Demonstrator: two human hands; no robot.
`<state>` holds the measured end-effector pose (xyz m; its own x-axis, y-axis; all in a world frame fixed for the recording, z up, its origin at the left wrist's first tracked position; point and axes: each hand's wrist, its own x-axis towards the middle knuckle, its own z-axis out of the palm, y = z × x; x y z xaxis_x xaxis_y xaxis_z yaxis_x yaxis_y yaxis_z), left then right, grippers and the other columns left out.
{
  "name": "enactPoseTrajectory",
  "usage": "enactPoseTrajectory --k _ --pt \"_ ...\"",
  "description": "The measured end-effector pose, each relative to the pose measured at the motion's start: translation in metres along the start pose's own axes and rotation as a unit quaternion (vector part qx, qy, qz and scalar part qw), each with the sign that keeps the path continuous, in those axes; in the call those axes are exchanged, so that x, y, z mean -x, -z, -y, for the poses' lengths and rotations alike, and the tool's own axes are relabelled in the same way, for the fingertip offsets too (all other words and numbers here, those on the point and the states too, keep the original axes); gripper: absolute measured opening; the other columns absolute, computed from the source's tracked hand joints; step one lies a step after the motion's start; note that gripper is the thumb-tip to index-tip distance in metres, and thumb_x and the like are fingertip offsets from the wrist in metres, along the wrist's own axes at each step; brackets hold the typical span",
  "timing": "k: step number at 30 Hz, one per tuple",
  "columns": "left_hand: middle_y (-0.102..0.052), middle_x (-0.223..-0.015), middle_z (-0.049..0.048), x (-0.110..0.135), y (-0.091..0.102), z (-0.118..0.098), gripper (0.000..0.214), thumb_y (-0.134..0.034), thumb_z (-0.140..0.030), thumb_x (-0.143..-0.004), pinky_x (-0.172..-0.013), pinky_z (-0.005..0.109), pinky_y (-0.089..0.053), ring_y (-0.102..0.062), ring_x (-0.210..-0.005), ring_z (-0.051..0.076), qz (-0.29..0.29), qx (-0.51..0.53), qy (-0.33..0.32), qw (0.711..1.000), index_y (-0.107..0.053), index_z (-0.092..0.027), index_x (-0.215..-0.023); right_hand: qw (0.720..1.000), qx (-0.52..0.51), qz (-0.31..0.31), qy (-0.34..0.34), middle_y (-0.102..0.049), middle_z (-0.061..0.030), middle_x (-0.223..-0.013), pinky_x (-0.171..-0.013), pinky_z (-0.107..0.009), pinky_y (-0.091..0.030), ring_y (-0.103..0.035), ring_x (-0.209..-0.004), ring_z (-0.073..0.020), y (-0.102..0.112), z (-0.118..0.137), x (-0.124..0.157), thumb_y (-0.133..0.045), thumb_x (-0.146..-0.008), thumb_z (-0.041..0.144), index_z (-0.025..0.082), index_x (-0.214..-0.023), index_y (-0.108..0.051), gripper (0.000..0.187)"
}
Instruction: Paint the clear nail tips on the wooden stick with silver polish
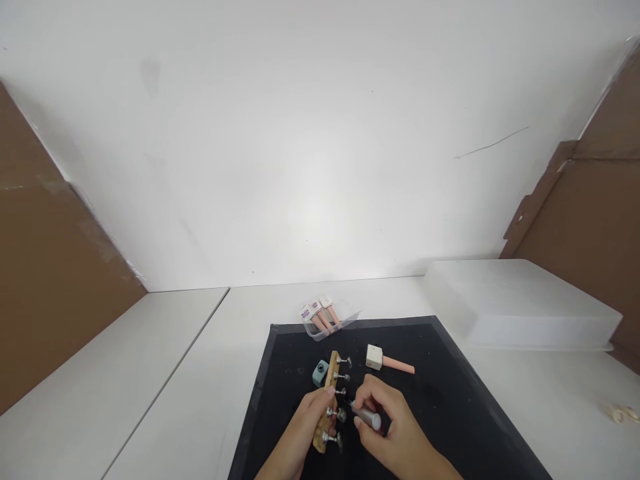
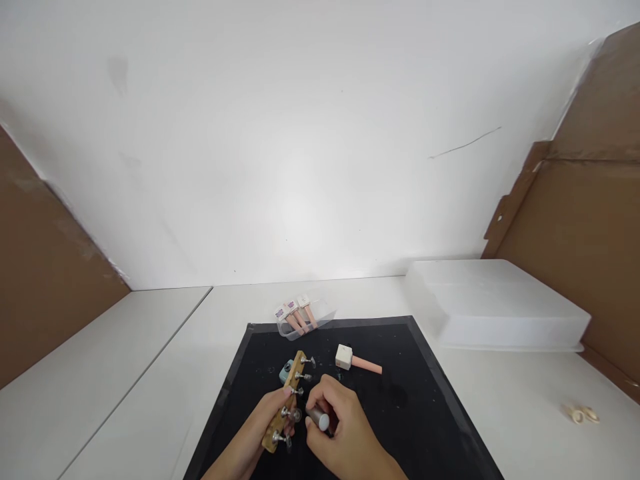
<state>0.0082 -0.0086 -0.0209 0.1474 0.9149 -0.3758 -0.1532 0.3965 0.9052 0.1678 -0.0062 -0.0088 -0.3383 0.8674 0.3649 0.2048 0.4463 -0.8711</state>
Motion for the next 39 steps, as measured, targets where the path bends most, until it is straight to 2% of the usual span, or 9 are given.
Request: enactPoseTrajectory --k 23,29,34,39 --pt "-0.050 -0.065 -0.0009 -0.0003 0.0007 -0.0021 0.041 -0.052 -0.055 -0.071 -0.066 0.028 -0.038 -0.047 -0.062 0.013 0.020 0.002 -0.019 1.000 -0.053 -0.014 -0.073 0.999 0.044 0.009 0.008 -0.036 0.0063 -0.062 -0.046 -0.020 -0.028 -0.037 -0.050 -0.0098 0.0003 -0.0043 0.0010 -0.045 -0.059 -0.001 0.021 -0.070 -0.044 0.025" --pt "-0.050 -0.065 -0.0007 0.0016 0.0001 -0.0040 0.044 -0.055 -0.057 -0.067 -0.066 0.028 -0.038 -0.047 -0.063 0.013 0.013 0.008 -0.012 1.000 -0.053 -0.014 -0.073 0.999 0.043 0.001 0.011 -0.038 0.0057 -0.063 -0.047 -0.020 -0.029 -0.037 -0.050 -0.0097 0.0000 -0.0052 0.0010 -0.046 -0.061 0.000 0.021 -0.070 -0.045 0.024" --pt "-0.050 -0.066 -0.0003 0.0024 -0.0003 -0.0055 0.044 -0.057 -0.058 -0.064 -0.065 0.028 -0.038 -0.046 -0.064 0.013 0.004 0.015 0.005 1.000 -0.054 -0.015 -0.072 0.999 -0.011 -0.041 0.004 -0.038 0.0052 -0.061 -0.047 -0.021 -0.028 -0.036 -0.051 -0.0104 0.0028 0.0011 -0.0003 -0.048 -0.062 0.003 0.020 -0.067 -0.046 0.018" --pt "-0.050 -0.068 0.0003 0.0047 -0.0011 -0.0094 0.043 -0.058 -0.057 -0.064 -0.065 0.027 -0.036 -0.045 -0.065 0.013 0.000 0.011 0.016 1.000 -0.054 -0.015 -0.071 0.988 -0.124 -0.077 -0.049 -0.038 0.0048 -0.060 -0.045 -0.021 -0.027 -0.034 -0.050 -0.0103 0.0087 0.0036 -0.0026 -0.052 -0.069 0.014 0.019 -0.068 -0.048 0.007"
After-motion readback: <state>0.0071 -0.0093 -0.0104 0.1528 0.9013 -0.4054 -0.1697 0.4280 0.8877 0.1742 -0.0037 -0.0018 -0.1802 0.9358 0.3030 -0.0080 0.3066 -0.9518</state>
